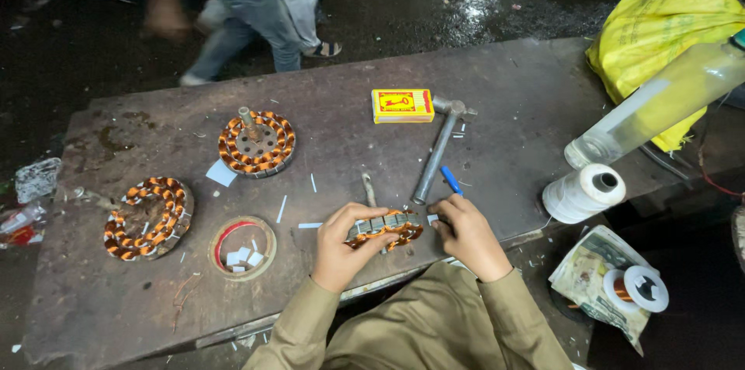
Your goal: The person sits on the floor and assembles a copper-wound electrical component, likely a stator. They use a blue-handled screwdriver to tighten or adjust parts of the assembly and insert small white plastic spacers into the slots between the copper coils.
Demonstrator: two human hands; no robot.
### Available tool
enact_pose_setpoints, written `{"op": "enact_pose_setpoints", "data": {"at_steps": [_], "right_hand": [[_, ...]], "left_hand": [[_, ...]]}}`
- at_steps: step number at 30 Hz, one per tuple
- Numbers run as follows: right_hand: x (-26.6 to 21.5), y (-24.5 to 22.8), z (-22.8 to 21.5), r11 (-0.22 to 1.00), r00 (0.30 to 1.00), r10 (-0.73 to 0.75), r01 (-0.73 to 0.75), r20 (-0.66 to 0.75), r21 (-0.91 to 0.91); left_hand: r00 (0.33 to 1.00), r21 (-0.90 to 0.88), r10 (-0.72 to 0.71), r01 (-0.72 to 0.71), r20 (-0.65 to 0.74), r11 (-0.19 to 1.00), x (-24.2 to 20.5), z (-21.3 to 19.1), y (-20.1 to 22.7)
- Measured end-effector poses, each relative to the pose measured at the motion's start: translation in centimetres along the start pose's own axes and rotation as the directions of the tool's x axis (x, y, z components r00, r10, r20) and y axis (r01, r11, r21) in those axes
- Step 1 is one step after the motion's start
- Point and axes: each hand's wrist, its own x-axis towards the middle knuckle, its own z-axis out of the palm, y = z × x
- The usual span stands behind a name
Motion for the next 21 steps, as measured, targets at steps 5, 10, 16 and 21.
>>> {"op": "enact_pose_setpoints", "data": {"at_steps": [5,10,16,21], "right_hand": [[0.5,0.3,0.0,0.999,0.998,-0.037,0.037,0.059,-0.008],[1.0,0.7,0.2,0.994,0.991,-0.105,0.106,0.086,-0.013],[1.0,0.9,0.1,0.997,0.988,0.022,-0.033,0.154,0.07],[0.3,-0.7,-0.9,0.991,0.996,0.014,-0.026,0.092,0.134]], "left_hand": [[0.999,0.005,0.032,-0.032,-0.013,0.999,0.2,0.1,-0.2],[1.0,0.0,-0.001,0.001,-0.013,1.0,0.6,0.0,-0.4],[0.999,-0.008,-0.041,0.04,-0.01,0.999,0.7,0.0,-0.1],[0.999,0.035,0.044,-0.043,-0.025,0.998,0.7,0.0,0.2]]}}
